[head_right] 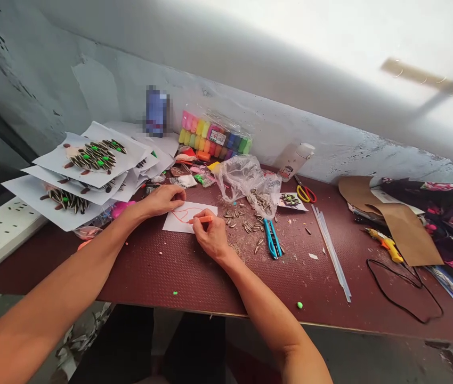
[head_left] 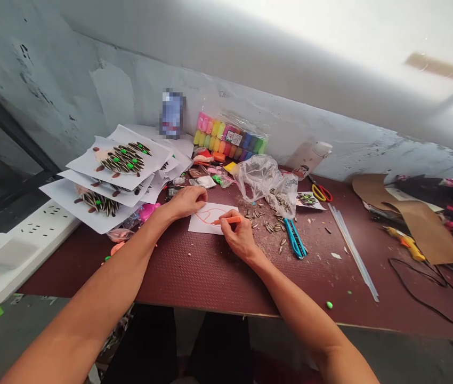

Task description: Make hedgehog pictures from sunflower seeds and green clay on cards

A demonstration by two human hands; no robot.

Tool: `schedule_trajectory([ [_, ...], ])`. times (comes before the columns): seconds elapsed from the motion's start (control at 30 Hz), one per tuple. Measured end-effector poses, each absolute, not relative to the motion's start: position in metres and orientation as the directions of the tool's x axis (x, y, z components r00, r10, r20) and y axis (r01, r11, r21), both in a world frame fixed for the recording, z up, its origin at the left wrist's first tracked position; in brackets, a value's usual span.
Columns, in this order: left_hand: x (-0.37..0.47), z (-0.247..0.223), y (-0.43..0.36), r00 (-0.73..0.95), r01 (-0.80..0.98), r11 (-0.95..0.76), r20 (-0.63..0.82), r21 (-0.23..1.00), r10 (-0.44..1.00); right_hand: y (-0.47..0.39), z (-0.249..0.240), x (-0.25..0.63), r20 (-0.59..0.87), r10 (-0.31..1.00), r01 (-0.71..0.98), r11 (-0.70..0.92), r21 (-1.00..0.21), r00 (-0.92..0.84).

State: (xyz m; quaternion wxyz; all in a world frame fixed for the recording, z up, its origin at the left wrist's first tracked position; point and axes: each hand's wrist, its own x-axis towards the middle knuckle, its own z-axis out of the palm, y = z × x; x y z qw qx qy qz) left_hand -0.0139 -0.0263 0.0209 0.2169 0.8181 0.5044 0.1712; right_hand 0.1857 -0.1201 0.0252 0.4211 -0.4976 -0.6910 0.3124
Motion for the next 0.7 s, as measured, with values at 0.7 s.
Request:
schedule_trajectory([
  [0.7,-0.0151,0.0195,-0.0233,0.446,0.754,-0.403,0.045,0.519,0.894,-0.1184,0.0178,0.1861,0.343,0.913,0.49,0.409,-0.77,-0.222],
])
